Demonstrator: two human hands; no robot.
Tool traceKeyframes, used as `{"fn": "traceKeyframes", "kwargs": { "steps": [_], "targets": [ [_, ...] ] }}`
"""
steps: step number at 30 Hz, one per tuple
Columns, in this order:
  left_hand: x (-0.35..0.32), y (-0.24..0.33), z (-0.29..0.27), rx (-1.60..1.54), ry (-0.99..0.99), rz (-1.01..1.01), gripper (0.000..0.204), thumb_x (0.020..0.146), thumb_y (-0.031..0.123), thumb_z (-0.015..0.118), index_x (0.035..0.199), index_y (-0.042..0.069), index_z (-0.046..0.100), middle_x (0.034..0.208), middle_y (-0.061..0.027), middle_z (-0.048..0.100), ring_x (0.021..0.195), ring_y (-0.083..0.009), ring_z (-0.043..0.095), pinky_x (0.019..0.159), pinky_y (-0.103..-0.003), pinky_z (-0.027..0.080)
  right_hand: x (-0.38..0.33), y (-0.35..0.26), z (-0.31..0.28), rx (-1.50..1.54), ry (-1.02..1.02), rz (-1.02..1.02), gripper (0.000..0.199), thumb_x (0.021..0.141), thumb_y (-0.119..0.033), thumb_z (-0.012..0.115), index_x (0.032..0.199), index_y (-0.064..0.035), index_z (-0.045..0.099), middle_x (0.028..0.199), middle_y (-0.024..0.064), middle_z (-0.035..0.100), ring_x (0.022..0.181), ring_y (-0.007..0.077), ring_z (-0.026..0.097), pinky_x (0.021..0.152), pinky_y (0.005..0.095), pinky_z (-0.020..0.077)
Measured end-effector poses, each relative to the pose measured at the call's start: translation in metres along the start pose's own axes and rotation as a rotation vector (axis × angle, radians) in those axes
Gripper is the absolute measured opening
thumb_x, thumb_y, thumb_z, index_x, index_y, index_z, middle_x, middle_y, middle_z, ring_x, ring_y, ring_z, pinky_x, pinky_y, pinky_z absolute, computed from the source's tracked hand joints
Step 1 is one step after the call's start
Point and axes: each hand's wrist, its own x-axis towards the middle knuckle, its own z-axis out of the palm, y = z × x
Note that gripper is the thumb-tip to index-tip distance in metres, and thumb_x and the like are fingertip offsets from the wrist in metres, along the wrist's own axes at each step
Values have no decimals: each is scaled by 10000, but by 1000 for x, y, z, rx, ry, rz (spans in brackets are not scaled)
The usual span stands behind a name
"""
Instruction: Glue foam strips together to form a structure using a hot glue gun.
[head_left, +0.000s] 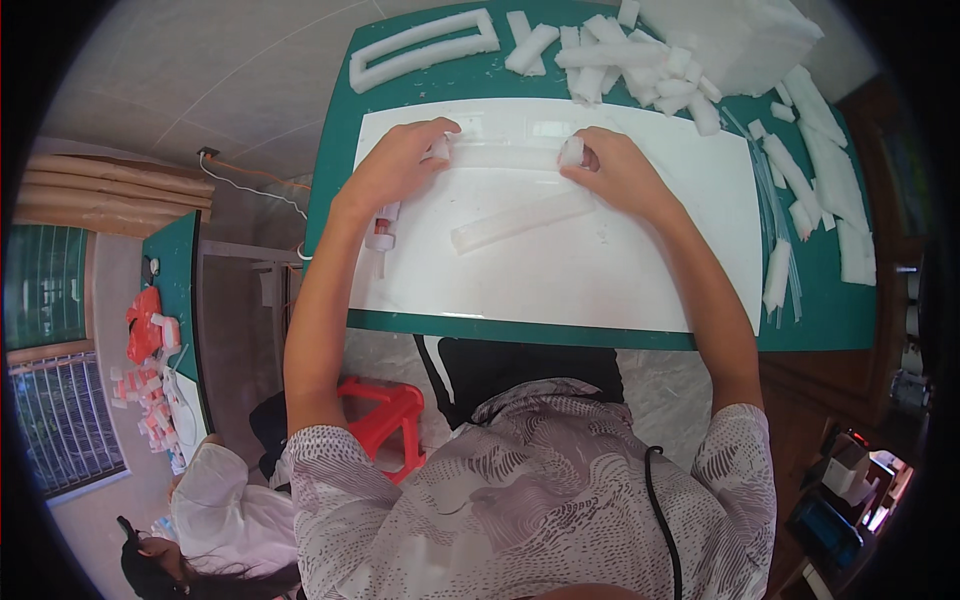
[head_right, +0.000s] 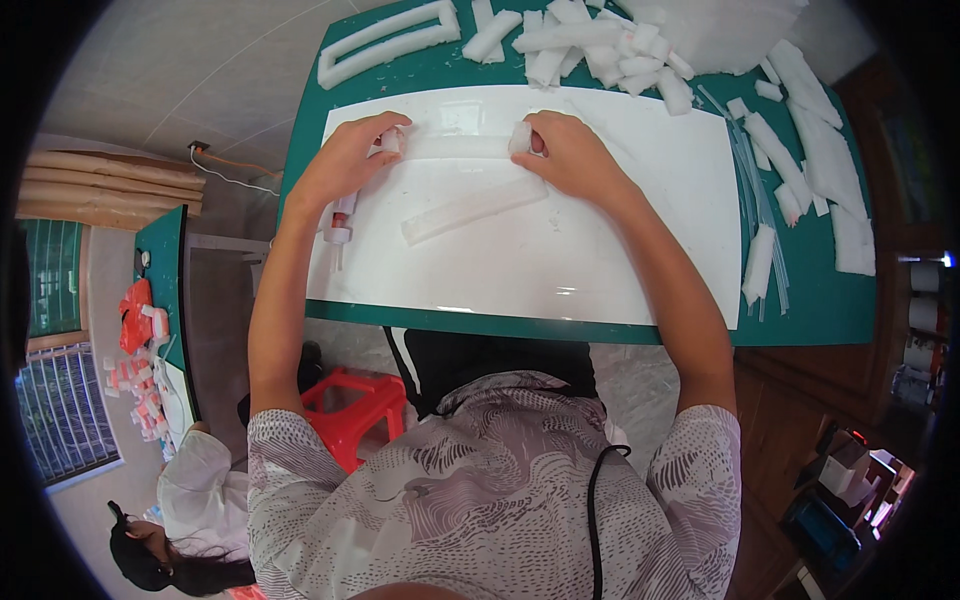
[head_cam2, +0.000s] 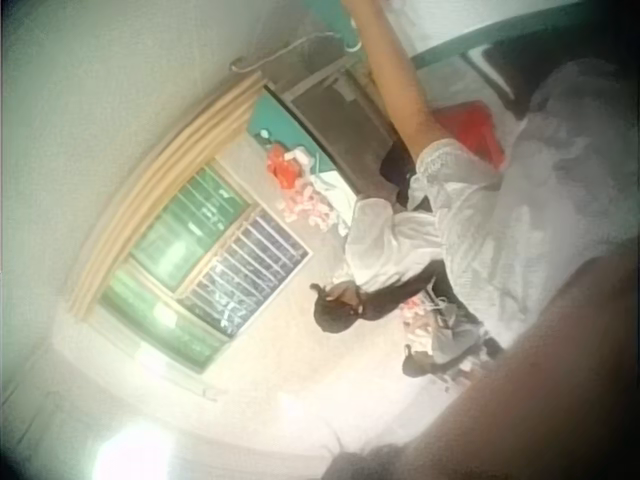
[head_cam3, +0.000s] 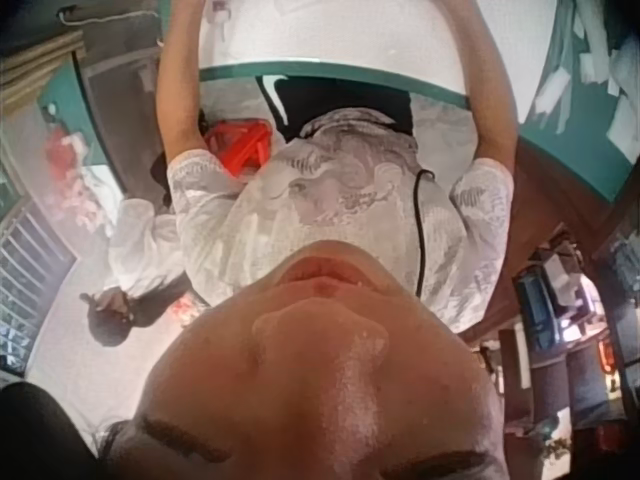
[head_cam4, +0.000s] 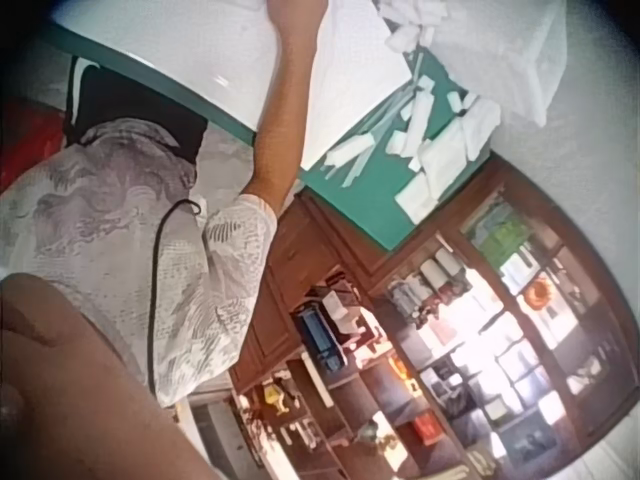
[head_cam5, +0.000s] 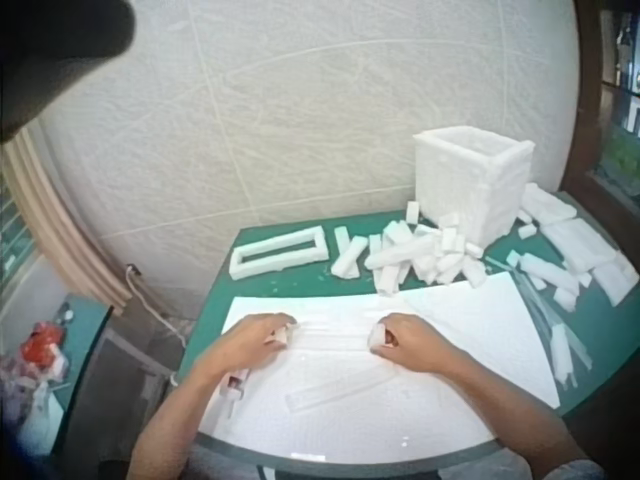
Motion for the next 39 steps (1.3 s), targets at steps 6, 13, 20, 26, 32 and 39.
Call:
{"fn": "traceKeyframes", "kwargs": {
  "steps": [6,13,20,26,32,39],
  "targets": [
    [-1,1,0,32,0,-4,415,846,46,688,1250,60,595,1176,-183,665,1035,-353,650,910,-399,509,0,0,0,-22,-7,-14,335,812,-207,730,1011,50,648,824,142,621,734,262,565,685,351,463],
    [-18,13,1,33,74,0,498,884,183,688,1344,81,526,1321,-182,577,1183,-367,570,1000,-411,461,-2,5,2,7,5,-23,302,800,-213,734,931,40,634,804,144,602,730,272,560,669,364,454],
    [-38,25,-4,239,299,110,546,904,219,684,1404,110,493,1418,-140,508,1261,-342,516,1026,-398,446,1,1,1,32,-12,-34,274,817,-236,721,809,-10,567,786,158,585,747,309,567,680,400,451],
    [-85,-10,-17,164,441,34,389,894,76,616,1274,36,543,1344,-161,526,1235,-376,513,1013,-411,447,-3,5,1,23,-12,13,321,796,-220,733,955,39,630,818,143,605,741,270,568,685,362,460],
    [-133,-44,-3,73,203,13,592,710,-48,582,1289,14,475,1330,-198,498,1192,-410,506,1004,-468,419,-1,-1,0,26,8,-3,286,821,-252,734,818,-17,571,770,129,572,726,273,545,655,374,435],
    [-124,-40,4,375,190,-93,581,708,-24,589,1277,10,478,1313,-170,516,1144,-383,535,957,-481,433,-3,0,3,51,31,15,284,812,-236,736,829,-7,570,763,128,575,721,273,551,656,377,438]
  ]
}}
